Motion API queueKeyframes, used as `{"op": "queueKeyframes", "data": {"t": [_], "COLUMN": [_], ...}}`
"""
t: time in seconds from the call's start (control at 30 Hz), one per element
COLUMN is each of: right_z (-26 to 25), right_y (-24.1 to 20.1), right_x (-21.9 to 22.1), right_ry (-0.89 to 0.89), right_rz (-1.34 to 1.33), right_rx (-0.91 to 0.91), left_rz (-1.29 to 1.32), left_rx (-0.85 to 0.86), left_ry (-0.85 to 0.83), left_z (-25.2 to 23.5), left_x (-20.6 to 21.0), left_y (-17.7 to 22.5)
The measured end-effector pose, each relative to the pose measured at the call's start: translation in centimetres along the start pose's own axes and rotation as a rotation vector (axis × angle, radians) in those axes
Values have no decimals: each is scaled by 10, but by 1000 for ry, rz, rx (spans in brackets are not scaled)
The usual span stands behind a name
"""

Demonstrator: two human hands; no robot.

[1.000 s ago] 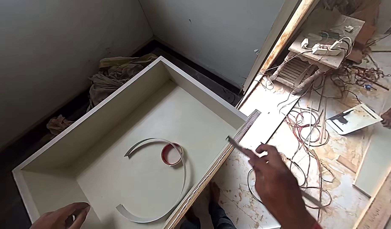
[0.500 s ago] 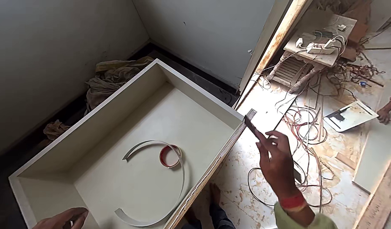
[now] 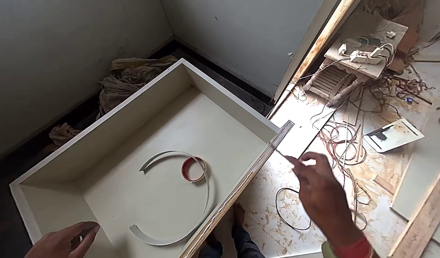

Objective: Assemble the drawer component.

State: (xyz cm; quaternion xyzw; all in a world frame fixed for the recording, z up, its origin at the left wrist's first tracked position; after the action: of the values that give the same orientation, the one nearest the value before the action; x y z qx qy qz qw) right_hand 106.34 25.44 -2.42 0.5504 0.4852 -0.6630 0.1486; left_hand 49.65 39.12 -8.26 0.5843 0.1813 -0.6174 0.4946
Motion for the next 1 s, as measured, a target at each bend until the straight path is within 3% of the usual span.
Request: {"op": "queueKeyframes", "data": {"t": [0.23, 0.4, 0.53, 0.67, 1.0], "right_z": [-17, 35, -13, -34, 108], "right_y": [10, -5, 2, 4, -87], "right_x": [15, 8, -18, -12, 34], "right_ry": [149, 64, 91, 53, -309], "right_rz": [-179, -40, 42, 44, -36], "right_rx": [56, -38, 23, 100, -39], "left_rz": [4, 10, 15, -5, -86], "left_rx": [17, -4, -6, 19, 40], "left_ry": [12, 13, 31, 68, 184], "left_z": [0, 1, 2, 3, 7], "left_x": [-1, -2, -3, -5, -4], "left_y": [3, 0, 1, -1, -11]}}
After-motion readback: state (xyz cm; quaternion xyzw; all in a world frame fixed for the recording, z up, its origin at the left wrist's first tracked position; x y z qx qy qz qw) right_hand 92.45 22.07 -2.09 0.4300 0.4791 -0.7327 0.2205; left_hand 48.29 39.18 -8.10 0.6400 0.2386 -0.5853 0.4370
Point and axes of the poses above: each hand's wrist, its own z-axis away from the middle knuckle, its own x-axis out of the palm, y = z × x, the point moved 9 cm from there along -z, towards the middle knuckle, and after that the axes turned 14 degrees about x, right-handed, at the moved point
